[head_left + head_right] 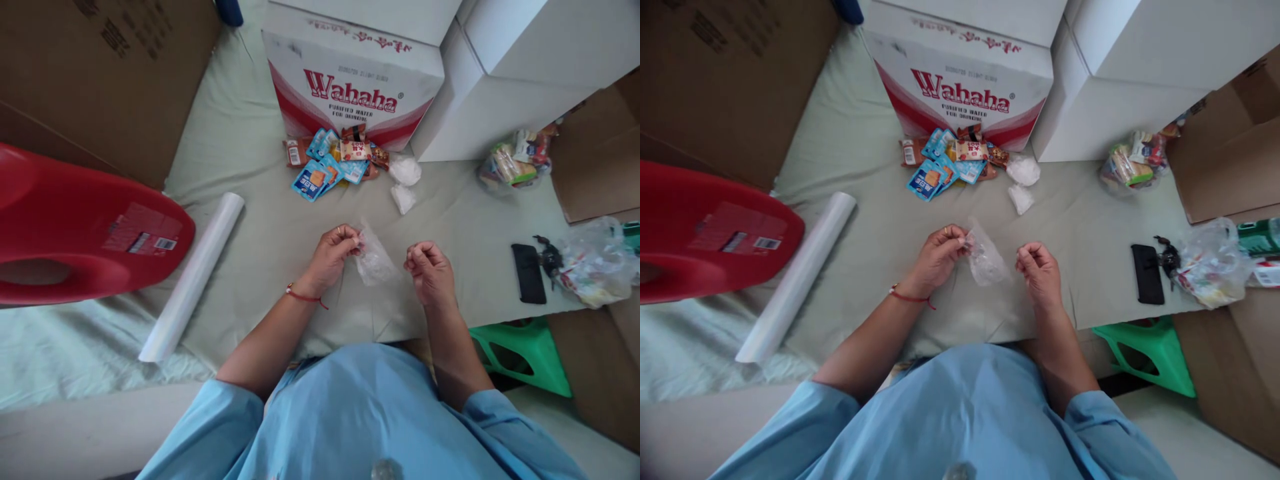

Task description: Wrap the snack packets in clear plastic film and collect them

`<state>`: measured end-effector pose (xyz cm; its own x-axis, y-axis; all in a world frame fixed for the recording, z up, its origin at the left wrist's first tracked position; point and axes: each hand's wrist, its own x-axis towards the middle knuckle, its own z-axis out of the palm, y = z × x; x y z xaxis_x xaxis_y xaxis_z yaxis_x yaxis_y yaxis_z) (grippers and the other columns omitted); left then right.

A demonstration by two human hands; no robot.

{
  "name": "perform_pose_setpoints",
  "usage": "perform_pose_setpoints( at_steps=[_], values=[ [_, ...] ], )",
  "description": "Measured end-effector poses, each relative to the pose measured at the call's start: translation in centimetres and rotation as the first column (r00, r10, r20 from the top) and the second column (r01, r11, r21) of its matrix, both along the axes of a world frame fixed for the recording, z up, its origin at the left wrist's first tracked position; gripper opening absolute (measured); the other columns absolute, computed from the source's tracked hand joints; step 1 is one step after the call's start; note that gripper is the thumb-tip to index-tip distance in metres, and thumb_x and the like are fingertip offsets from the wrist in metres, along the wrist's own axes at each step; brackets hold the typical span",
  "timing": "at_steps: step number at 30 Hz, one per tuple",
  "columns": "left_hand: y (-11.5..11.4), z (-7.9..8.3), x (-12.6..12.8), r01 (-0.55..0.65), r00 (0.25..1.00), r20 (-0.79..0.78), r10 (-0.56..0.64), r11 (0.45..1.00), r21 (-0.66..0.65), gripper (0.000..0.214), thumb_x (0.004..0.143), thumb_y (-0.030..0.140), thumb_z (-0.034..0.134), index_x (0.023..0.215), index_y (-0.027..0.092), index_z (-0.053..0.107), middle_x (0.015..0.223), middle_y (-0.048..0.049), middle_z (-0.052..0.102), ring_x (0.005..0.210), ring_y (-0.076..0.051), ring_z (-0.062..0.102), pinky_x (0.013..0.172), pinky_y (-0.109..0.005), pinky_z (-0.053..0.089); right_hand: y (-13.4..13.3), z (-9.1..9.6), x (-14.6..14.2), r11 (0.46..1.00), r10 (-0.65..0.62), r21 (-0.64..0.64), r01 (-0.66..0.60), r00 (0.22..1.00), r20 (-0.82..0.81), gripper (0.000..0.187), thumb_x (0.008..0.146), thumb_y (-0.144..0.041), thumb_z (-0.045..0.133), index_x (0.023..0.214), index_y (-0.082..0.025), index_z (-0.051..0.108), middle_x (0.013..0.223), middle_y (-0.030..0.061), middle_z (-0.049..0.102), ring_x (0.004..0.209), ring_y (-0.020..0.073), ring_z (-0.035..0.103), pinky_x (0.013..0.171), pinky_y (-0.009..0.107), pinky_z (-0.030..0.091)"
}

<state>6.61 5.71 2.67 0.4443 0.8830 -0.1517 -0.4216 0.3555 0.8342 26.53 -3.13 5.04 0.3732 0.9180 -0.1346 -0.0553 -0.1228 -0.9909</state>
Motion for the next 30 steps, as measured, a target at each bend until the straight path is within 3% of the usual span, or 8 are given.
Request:
perform_pose_setpoints(
  at_steps=[5,8,11,15,19,23,27,30],
  values=[
    [-0.6,0.0,0.2,0.055,0.996,-0.076,-0.042,0.983,0.175,0.028,0.079,0.04,0.082,0.072,0.019,0.064,0.079,-0.0012,0.065,0.074,-0.013,0.059,0.074,-0.027,0.048,0.8,0.7,-1.6,0.988,0.153,-0.031,-0.15,0.956,0.251,0.036,0.088,-0.06,0.071,0.097,-0.025,0.066,0.094,0.0022,0.064,0.079,0.0152,0.057,0.072,0.028,0.048],
    [-0.8,0.0,0.2,0.081,0.994,-0.089,-0.064,0.975,0.206,0.027,0.081,0.04,0.08,0.072,0.02,0.064,0.08,-0.0017,0.065,0.077,-0.014,0.06,0.077,-0.028,0.049,1.8,0.6,-2.3,0.979,0.204,-0.062,-0.194,0.931,0.303,0.033,0.085,-0.056,0.075,0.089,-0.024,0.068,0.087,0.0015,0.064,0.075,0.0151,0.055,0.069,0.028,0.047],
    [-0.5,0.1,0.1,0.03,0.999,-0.038,-0.025,0.987,0.16,0.026,0.077,0.035,0.079,0.068,0.019,0.061,0.083,-0.0019,0.066,0.076,-0.013,0.06,0.076,-0.028,0.05,2.3,0.3,-2.1,0.992,0.127,-0.036,-0.123,0.976,0.176,0.031,0.087,-0.053,0.073,0.084,-0.024,0.064,0.077,-0.0014,0.059,0.069,0.0131,0.052,0.067,0.026,0.046],
    [0.2,0.4,-0.2,-0.032,0.997,0.076,0.033,0.999,-0.016,0.023,0.072,0.031,0.076,0.071,0.02,0.056,0.093,-0.0024,0.07,0.079,-0.014,0.065,0.077,-0.031,0.055,2.0,0.4,-0.7,0.999,-0.046,0.008,0.046,0.999,-0.004,0.036,0.084,-0.056,0.076,0.086,-0.025,0.058,0.083,-0.0021,0.061,0.071,0.0116,0.057,0.064,0.024,0.051],
    [1.1,0.0,-0.4,-0.127,0.991,0.03,0.131,0.986,-0.106,0.029,0.072,0.033,0.076,0.076,0.022,0.049,0.087,0.0012,0.066,0.074,-0.012,0.065,0.071,-0.028,0.057,0.8,0.0,1.7,0.979,-0.2,-0.054,0.196,0.977,-0.074,0.049,0.076,-0.06,0.083,0.087,-0.025,0.052,0.076,-0.0053,0.06,0.051,0.0065,0.048,0.041,0.017,0.036],
    [1.9,-0.7,-0.6,-0.219,0.976,-0.01,0.219,0.972,-0.088,0.032,0.073,0.03,0.079,0.077,0.023,0.047,0.07,0.0068,0.055,0.055,-0.007,0.051,0.055,-0.021,0.048,-1.3,-0.9,4.4,0.958,-0.273,-0.099,0.268,0.961,-0.039,0.05,0.071,-0.056,0.087,0.087,-0.025,0.051,0.066,-0.0087,0.053,0.044,0.0046,0.04,0.038,0.017,0.029],
    [2.9,-1.4,-1.7,-0.218,0.973,-0.079,0.219,0.976,0.017,0.027,0.075,0.024,0.079,0.077,0.021,0.052,0.074,0.0056,0.058,0.05,-0.004,0.045,0.053,-0.022,0.043,-3.7,-1.6,6.6,0.947,-0.283,-0.151,0.282,0.959,0.012,0.045,0.073,-0.052,0.085,0.086,-0.024,0.053,0.067,-0.0073,0.057,0.045,0.0053,0.041,0.041,0.018,0.03],
    [3.7,-1.8,-2.9,-0.199,0.95,-0.219,0.222,0.972,0.123,0.021,0.076,0.02,0.076,0.077,0.021,0.056,0.073,0.0038,0.06,0.053,-0.006,0.049,0.055,-0.022,0.043,-5.0,-2.0,8.4,0.95,-0.173,-0.221,0.218,0.963,0.208,0.039,0.076,-0.054,0.08,0.085,-0.023,0.06,0.067,-0.0037,0.06,0.05,0.009,0.048,0.046,0.022,0.038]
  ],
)
